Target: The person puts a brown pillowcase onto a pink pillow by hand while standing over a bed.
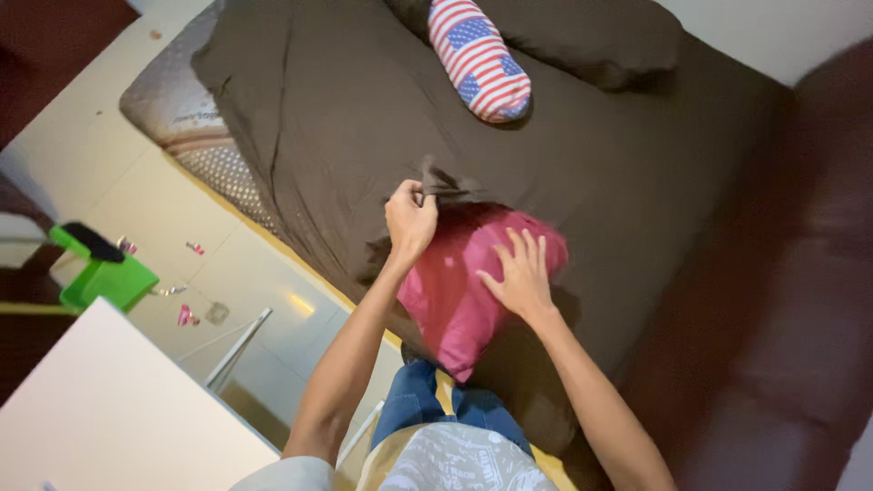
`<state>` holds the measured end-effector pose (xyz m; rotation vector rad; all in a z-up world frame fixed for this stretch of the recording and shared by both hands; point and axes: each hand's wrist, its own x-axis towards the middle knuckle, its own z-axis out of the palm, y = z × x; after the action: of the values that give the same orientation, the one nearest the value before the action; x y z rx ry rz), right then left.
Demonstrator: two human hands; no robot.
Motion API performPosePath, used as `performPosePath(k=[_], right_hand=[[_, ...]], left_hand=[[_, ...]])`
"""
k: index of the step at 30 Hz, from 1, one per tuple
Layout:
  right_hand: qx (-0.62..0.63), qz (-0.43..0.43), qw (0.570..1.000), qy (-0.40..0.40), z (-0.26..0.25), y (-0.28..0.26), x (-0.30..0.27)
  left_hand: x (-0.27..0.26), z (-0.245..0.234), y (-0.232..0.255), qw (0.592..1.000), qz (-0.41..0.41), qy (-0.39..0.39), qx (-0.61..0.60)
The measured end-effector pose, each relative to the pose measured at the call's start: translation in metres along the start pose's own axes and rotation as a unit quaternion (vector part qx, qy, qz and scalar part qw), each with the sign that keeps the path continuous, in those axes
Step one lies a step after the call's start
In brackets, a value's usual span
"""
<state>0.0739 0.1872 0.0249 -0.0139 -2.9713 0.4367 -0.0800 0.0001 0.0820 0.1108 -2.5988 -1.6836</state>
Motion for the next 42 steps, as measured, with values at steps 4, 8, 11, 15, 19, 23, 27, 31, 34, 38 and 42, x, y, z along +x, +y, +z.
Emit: performPosePath(k=[4, 8, 11, 15, 19, 23, 27, 31, 34, 38, 42], right_hand=[[-0.018, 0.122, 0.991, -0.043, 0.012, 0.014, -0.006], [-0.011, 0.201, 0.977, -0.064, 0.024, 0.019, -0.018], [-0.007, 0.267, 0.961, -0.071, 0.035, 0.019, -0.025], [-0.008, 0.354, 0.930, -0.100, 0.059, 0.028, -0.027], [0.022, 0.401, 0.909, -0.109, 0.085, 0.046, -0.024], [0.016, 0.418, 0.902, -0.106, 0.102, 0.058, -0.027], [0.019, 0.425, 0.891, -0.156, 0.116, 0.071, -0.030], [0.041, 0.441, 0.878, -0.180, 0.137, 0.089, -0.043], [0.085, 0.454, 0.875, -0.143, 0.155, 0.091, -0.054], [0.153, 0.474, 0.857, -0.136, 0.163, 0.090, -0.068], [0.159, 0.448, 0.867, -0.150, 0.162, 0.083, -0.071]], left_hand=[[0.007, -0.001, -0.010, 0.998, -0.009, -0.002, -0.055], [0.015, 0.008, -0.027, 0.994, 0.009, -0.006, -0.106], [0.016, 0.014, -0.038, 0.988, -0.002, -0.022, -0.151], [0.017, 0.013, -0.046, 0.988, -0.015, -0.035, -0.153], [0.013, 0.002, -0.055, 0.999, 0.037, -0.029, 0.008], [0.005, -0.014, -0.068, 0.986, 0.097, -0.047, 0.129], [0.001, -0.023, -0.081, 0.959, 0.212, -0.023, 0.188], [-0.001, -0.029, -0.087, 0.948, 0.247, -0.038, 0.199], [-0.001, -0.030, -0.087, 0.944, 0.257, -0.049, 0.204], [0.002, -0.034, -0.089, 0.944, 0.246, -0.058, 0.210], [0.004, -0.040, -0.098, 0.947, 0.212, -0.066, 0.231]])
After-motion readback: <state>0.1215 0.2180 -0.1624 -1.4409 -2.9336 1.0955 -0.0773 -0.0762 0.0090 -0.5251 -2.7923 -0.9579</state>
